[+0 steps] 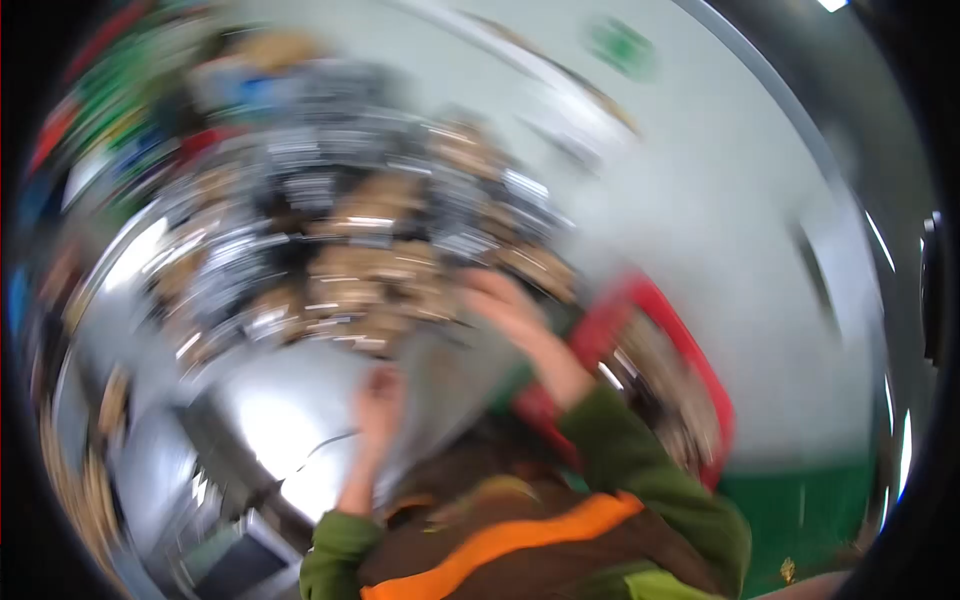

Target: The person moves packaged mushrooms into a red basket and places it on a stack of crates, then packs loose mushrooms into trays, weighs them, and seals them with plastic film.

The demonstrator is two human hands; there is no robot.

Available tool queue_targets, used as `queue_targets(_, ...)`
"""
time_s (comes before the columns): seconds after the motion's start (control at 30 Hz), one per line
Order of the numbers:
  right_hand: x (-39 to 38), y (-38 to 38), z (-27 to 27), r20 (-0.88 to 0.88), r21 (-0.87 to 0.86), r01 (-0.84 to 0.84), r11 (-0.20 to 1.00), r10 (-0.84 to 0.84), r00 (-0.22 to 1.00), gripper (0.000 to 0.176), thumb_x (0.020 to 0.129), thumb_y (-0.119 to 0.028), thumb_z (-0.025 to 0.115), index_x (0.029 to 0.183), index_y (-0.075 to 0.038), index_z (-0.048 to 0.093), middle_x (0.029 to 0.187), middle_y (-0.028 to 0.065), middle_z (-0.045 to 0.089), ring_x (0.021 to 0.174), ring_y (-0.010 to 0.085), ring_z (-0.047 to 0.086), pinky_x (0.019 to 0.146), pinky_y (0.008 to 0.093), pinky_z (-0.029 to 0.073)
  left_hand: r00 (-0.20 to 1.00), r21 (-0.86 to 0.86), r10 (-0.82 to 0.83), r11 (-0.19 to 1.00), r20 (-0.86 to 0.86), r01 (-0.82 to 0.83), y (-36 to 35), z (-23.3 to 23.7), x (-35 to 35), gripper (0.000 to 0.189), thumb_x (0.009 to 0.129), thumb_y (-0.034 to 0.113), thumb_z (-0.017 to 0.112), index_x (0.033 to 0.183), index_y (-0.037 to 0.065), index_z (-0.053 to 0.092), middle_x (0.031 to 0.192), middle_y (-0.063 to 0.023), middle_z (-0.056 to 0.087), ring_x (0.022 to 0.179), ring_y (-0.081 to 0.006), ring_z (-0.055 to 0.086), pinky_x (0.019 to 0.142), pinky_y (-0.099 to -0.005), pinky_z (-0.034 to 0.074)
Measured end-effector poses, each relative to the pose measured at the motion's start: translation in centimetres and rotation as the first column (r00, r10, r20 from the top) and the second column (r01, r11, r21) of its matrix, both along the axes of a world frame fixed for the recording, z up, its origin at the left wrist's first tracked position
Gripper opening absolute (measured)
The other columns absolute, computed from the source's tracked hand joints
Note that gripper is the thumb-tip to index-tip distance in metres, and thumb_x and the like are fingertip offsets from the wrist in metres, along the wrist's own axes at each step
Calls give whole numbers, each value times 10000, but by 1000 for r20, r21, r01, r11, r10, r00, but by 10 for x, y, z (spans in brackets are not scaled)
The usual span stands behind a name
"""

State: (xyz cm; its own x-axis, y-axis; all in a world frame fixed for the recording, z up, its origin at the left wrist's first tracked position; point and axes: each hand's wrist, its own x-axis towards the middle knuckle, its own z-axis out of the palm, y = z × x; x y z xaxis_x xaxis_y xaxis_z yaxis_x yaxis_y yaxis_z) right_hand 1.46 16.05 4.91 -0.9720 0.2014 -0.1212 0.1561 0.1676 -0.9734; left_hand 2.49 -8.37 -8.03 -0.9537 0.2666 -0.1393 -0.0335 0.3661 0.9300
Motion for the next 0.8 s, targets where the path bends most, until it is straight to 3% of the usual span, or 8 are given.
queue_targets(0.03, 15, 26, -39, -192, 62, -36, 997, 47, 980, 414, 886, -222, 609, 1223, 1, 519, 1108, 101, 599, 999, 208, 588, 860, 339, 481, 992, 61, -86, 995, 90, 80, 14, 16, -1, 243, 916, 220, 564, 1026, 14, 630, 907, -98, 655, 830, -188, 609, 735, -309, 478)
queue_targets(0.07, 43, 28, -16, -47, 148, -41, 988, 48, 998, 374, 872, -236, 624, 1160, -10, 550, 1056, 85, 615, 957, 190, 593, 798, 349, 493, 983, 267, -133, 959, 125, 96, 27, 11, -2, 242, 930, 222, 569, 1061, 23, 616, 943, -65, 640, 852, -153, 594, 738, -276, 469)
queue_targets(0.17, 126, 50, -1, -224, 277, 182, 943, -121, 967, 340, 799, -214, 696, 1040, 3, 592, 885, 113, 644, 795, 203, 640, 719, 317, 507, 939, 287, -339, 906, 49, 312, 89, 27, 3, 297, 922, 209, 591, 1149, 18, 568, 978, -39, 631, 852, -101, 580, 745, -243, 463)
queue_targets(0.33, 258, 89, 10, -220, 295, 478, 828, -427, 877, 281, 824, -214, 667, 995, 4, 618, 862, 105, 660, 809, 207, 651, 736, 316, 511, 795, 321, -606, 758, 25, 568, 180, 59, 56, 295, 918, 202, 600, 1138, 8, 578, 986, -40, 632, 869, -107, 592, 765, -237, 452)
queue_targets(0.43, 332, 95, 24, -113, 246, 760, 601, -761, 639, 284, 792, -259, 677, 952, -26, 655, 827, 127, 670, 768, 204, 659, 711, 325, 513, 786, 336, -617, 732, -41, 593, 206, 66, 88, 273, 922, 194, 597, 1112, -2, 585, 980, -43, 631, 870, -108, 589, 780, -243, 458)
queue_targets(0.57, 436, 131, 10, -258, 365, 899, 243, -901, 348, 234, 813, -171, 685, 992, -25, 650, 869, 83, 651, 838, 154, 631, 709, 298, 514, 808, 366, -574, 729, -133, 578, 222, 73, 128, 204, 931, 132, 575, 1061, -23, 596, 969, -56, 625, 864, -107, 580, 799, -249, 467)
queue_targets(0.67, 508, 175, -8, -436, 647, 740, -186, -886, 158, 435, 751, -238, 738, 1095, -26, 578, 1039, 164, 585, 926, 267, 585, 827, 368, 476, 789, 376, -566, 695, -240, 613, 233, 78, 159, 199, 934, 113, 565, 1071, -29, 593, 965, -57, 618, 840, -106, 567, 793, -248, 468)
queue_targets(0.8, 556, 230, -26, -207, 663, 742, -99, -977, 55, 818, 652, -483, 751, 1259, -5, 479, 1136, 228, 571, 1137, 360, 506, 957, 430, 406, 653, 417, -746, 557, -128, 718, 264, 88, 206, 217, 925, 88, 571, 1104, -34, 566, 979, -69, 619, 873, -114, 573, 770, -248, 477)
